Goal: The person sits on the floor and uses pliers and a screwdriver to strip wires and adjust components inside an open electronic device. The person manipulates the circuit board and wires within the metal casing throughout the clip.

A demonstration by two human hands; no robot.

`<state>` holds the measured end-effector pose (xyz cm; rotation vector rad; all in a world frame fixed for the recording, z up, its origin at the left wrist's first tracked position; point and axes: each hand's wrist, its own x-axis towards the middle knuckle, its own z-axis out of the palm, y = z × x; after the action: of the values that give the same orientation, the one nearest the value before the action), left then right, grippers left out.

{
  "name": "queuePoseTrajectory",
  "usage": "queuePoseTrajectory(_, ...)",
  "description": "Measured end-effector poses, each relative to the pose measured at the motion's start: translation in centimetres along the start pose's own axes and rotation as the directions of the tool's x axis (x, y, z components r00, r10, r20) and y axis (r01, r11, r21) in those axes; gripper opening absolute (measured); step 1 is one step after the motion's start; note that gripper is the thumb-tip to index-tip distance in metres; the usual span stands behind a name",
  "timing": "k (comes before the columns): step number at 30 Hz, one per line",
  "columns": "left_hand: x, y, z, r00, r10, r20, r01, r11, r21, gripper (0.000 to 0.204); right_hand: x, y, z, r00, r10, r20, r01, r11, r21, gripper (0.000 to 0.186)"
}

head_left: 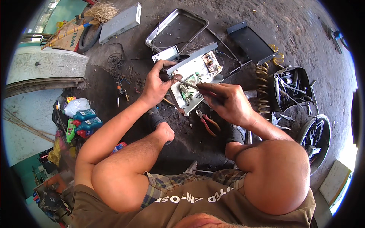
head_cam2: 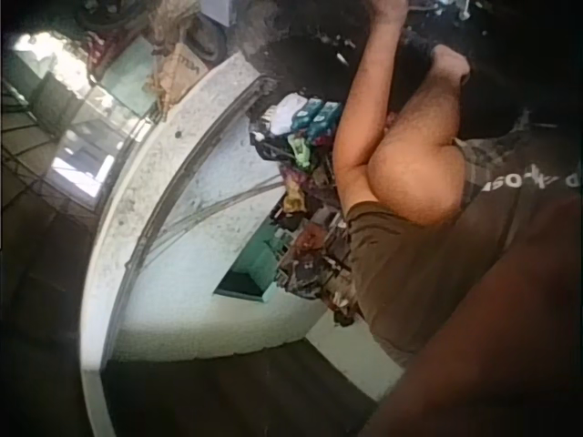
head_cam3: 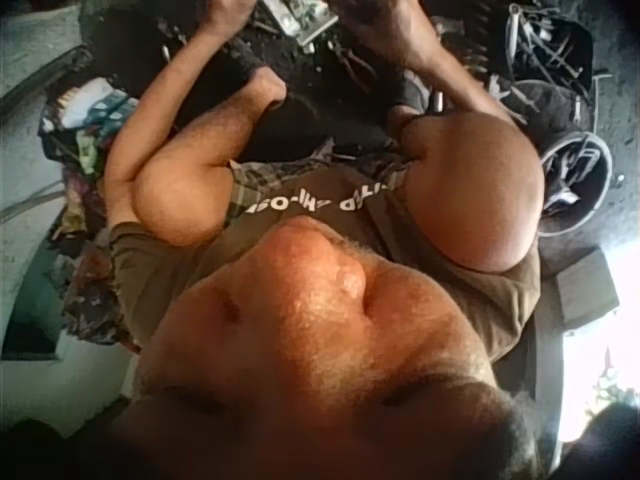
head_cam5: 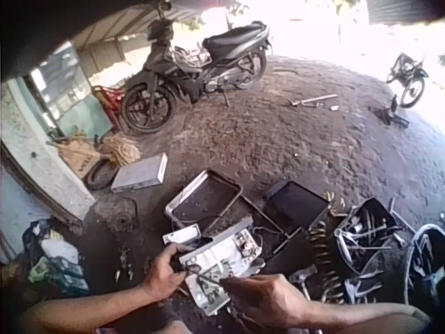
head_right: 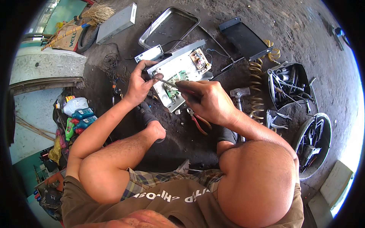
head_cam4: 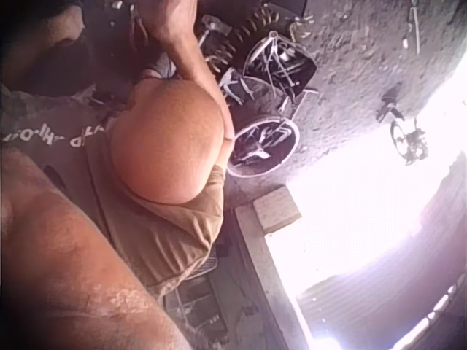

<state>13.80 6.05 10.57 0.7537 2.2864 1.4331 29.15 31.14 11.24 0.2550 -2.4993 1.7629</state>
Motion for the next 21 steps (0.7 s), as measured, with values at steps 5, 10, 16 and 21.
queuePoseTrajectory(5, -0.04, -0.19, 0.02, 0.999, -0.035, -0.007, 0.035, 0.999, -0.012, 0.044, 0.04, -0.5, -0.22, 0.999, 0.04, 0.031, -0.04, 0.999, 0.021, 0.034)
queuePoseTrajectory(10, 0.01, 0.3, 0.28, 1.0, -0.013, -0.008, 0.013, 1.0, 0.014, 0.043, -0.13, -0.25, -0.02, 0.996, 0.073, 0.041, -0.076, 0.995, 0.069, 0.034)
queuePoseTrajectory(16, -0.02, 0.55, 0.22, 1.0, -0.016, -0.002, 0.016, 1.0, 0.02, 0.042, -0.33, -0.42, 0.08, 0.985, 0.155, 0.068, -0.164, 0.977, 0.14, 0.035)
queuePoseTrajectory(21, 0.04, 0.59, 0.36, 1.0, -0.011, -0.002, 0.011, 1.0, 0.018, 0.042, -0.19, -0.42, 0.1, 0.986, 0.162, 0.048, -0.168, 0.97, 0.178, 0.034)
